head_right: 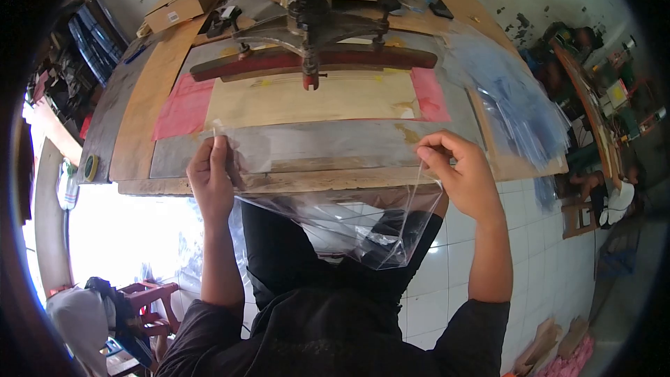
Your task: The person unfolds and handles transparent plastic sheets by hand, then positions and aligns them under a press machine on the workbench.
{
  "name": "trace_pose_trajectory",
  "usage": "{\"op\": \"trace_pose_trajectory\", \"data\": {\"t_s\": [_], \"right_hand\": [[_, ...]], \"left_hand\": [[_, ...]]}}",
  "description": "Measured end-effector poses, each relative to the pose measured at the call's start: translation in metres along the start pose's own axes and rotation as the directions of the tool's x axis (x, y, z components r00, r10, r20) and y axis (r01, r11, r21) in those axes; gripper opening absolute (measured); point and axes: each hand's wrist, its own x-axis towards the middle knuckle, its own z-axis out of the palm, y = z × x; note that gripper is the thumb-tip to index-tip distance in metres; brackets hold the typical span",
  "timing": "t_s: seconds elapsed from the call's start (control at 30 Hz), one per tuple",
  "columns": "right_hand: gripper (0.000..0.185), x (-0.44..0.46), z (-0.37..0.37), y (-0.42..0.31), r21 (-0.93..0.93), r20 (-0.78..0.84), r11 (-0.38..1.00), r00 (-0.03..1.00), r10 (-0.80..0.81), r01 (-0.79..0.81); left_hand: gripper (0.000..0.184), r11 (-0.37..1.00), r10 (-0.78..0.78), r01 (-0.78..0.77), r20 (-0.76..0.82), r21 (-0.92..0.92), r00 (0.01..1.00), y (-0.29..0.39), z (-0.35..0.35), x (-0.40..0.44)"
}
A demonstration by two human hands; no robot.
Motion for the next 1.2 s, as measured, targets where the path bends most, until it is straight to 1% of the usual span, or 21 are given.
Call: {"op": "trace_pose_trajectory", "data": {"t_s": [0.07, 0.1, 0.13, 0.2, 0.23, 0.27, 0.33, 0.37, 0.5, 0.57, 0.7, 0.77, 0.8, 0.87, 1.0, 1.07, 1.2], "right_hand": [[0.013, 0.001, 0.0, 0.003, -0.024, 0.004, 1.0, 1.0, -0.014, 0.014], [0.014, 0.001, 0.0, 0.007, -0.029, -0.027, 0.999, 0.999, -0.028, 0.027], [0.015, 0.002, 0.001, 0.01, -0.035, -0.059, 0.999, 0.997, -0.043, 0.041], [0.016, 0.002, 0.0, 0.008, -0.032, -0.051, 0.998, 0.997, -0.051, 0.05], [0.016, 0.003, 0.0, 0.008, -0.013, -0.072, 0.999, 0.997, -0.032, 0.031], [0.016, 0.003, -0.001, 0.009, 0.007, -0.094, 1.0, 0.995, -0.012, 0.013], [0.016, 0.004, -0.002, 0.012, 0.012, -0.101, 1.0, 0.995, -0.023, 0.024], [0.016, 0.005, -0.003, 0.013, 0.015, -0.117, 0.999, 0.993, -0.027, 0.029], [0.016, 0.004, -0.005, 0.018, 0.031, -0.12, 0.999, 0.992, -0.031, 0.035], [0.016, 0.003, -0.005, 0.019, 0.066, -0.132, 0.998, 0.991, -0.006, 0.015], [0.016, 0.002, -0.008, 0.022, 0.077, -0.101, 0.997, 0.995, -0.015, 0.023], [0.016, 0.001, -0.007, 0.019, 0.065, -0.084, 0.998, 0.996, -0.018, 0.024], [0.016, 0.001, -0.007, 0.018, 0.064, -0.084, 0.998, 0.996, -0.018, 0.024], [0.016, 0.001, -0.007, 0.018, 0.12, -0.064, 0.992, 0.998, -0.018, 0.026], [0.016, -0.001, -0.008, 0.015, 0.109, -0.048, 0.994, 0.999, -0.02, 0.025], [0.015, -0.002, -0.009, 0.015, 0.097, -0.047, 0.995, 0.999, -0.019, 0.024], [0.015, -0.002, -0.011, 0.017, 0.118, -0.043, 0.993, 0.999, -0.017, 0.022]], "left_hand": [[0.03, 0.999, -0.016, 0.015, 0.024, 0.052, 1.0, 0.003, 0.001, -0.002], [0.029, 0.999, -0.036, 0.035, 0.043, 0.023, 0.998, 0.01, 0.004, -0.003], [0.029, 0.999, -0.036, 0.035, 0.029, 0.027, 0.999, 0.013, 0.006, -0.004], [0.028, 0.999, -0.052, 0.053, 0.086, -0.013, 0.995, 0.016, 0.008, -0.004], [0.03, 0.997, -0.078, 0.078, 0.109, 0.0, 0.991, 0.017, 0.008, -0.003], [0.03, 0.997, -0.076, 0.077, 0.1, 0.002, 0.992, 0.018, 0.009, -0.003], [0.033, 0.995, -0.087, 0.094, 0.151, -0.04, 0.985, 0.021, 0.012, -0.002], [0.035, 0.995, -0.094, 0.096, 0.159, -0.009, 0.983, 0.025, 0.013, -0.002], [0.036, 0.996, -0.087, 0.088, 0.165, -0.003, 0.982, 0.018, 0.014, -0.002], [0.034, 0.998, -0.053, 0.059, 0.198, -0.027, 0.979, 0.012, 0.013, -0.003], [0.035, 0.998, -0.062, 0.059, 0.182, 0.021, 0.981, 0.01, 0.016, -0.004], [0.037, 0.996, -0.012, 0.001, 0.124, 0.085, 0.992, 0.008, 0.017, -0.004], [0.037, 0.996, -0.012, 0.001, 0.124, 0.084, 0.992, 0.008, 0.018, -0.004], [0.038, 0.998, 0.009, -0.014, 0.079, 0.065, 0.997, 0.007, 0.019, -0.005], [0.038, 0.998, -0.021, 0.017, 0.066, 0.067, 0.998, 0.012, 0.019, -0.005], [0.041, 0.999, -0.036, 0.034, 0.055, 0.038, 0.998, 0.014, 0.021, -0.005], [0.04, 0.998, -0.036, 0.034, 0.035, 0.059, 0.999, 0.015, 0.023, -0.005]]}}
